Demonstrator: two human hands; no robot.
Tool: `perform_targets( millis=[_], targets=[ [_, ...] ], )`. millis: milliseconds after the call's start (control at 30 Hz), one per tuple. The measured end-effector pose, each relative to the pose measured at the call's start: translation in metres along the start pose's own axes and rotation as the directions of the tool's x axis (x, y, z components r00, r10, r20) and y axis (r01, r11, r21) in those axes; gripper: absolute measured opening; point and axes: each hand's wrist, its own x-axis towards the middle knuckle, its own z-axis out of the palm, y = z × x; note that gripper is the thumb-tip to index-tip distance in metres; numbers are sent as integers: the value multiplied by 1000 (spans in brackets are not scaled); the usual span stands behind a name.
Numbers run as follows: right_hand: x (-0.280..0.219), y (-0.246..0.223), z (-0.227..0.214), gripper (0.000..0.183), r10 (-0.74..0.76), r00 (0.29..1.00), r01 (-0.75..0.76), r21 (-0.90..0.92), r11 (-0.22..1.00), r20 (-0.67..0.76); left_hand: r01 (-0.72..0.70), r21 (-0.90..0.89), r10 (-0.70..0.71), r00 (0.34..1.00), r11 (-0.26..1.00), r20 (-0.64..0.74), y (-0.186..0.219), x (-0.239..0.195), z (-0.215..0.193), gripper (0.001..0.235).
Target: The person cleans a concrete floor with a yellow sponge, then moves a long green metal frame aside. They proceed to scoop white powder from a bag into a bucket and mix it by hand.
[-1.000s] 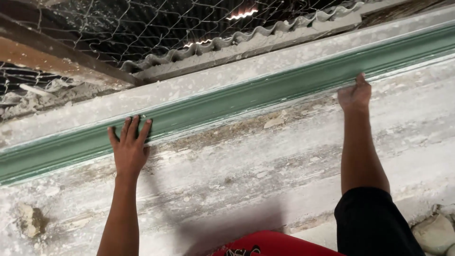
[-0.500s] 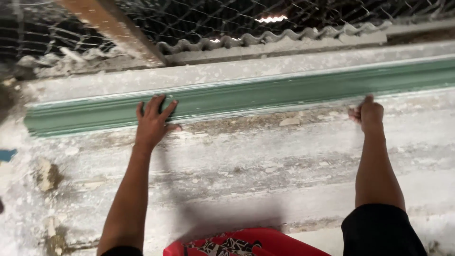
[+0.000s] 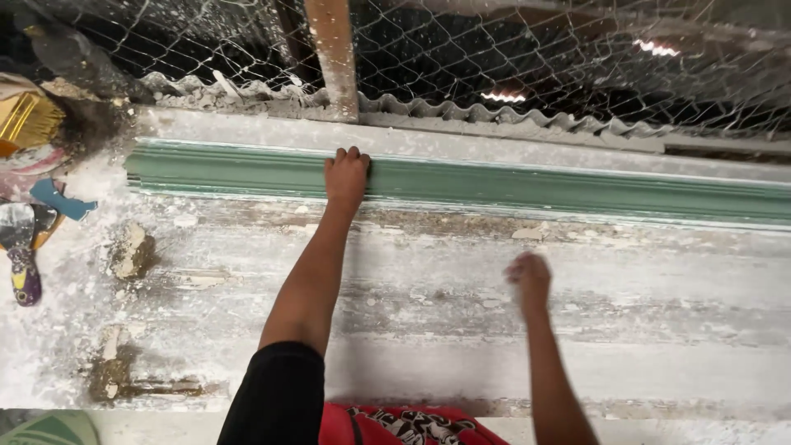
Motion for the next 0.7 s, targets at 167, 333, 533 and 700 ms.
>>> perform_targets(
  millis=[167, 333, 533, 700],
  targets=[
    [-87, 14, 46, 16, 182, 982, -185, -49, 982, -51, -99, 63, 105, 988, 993, -109, -20, 10, 47, 11],
    [-157, 28, 51, 21, 268, 963, -265, -85, 961, 31, -103, -235, 155, 964, 966, 217, -8, -32, -32, 8],
    [-178, 46, 71, 19, 296, 943, -273, -155, 950, 155, 166, -492, -209, 977, 854, -33, -103, -46, -104, 20],
    [-184, 37, 119, 20, 195, 919, -122, -222, 967, 343, 241, -560, -242, 967, 792, 75, -145, -162, -148, 38]
  ],
)
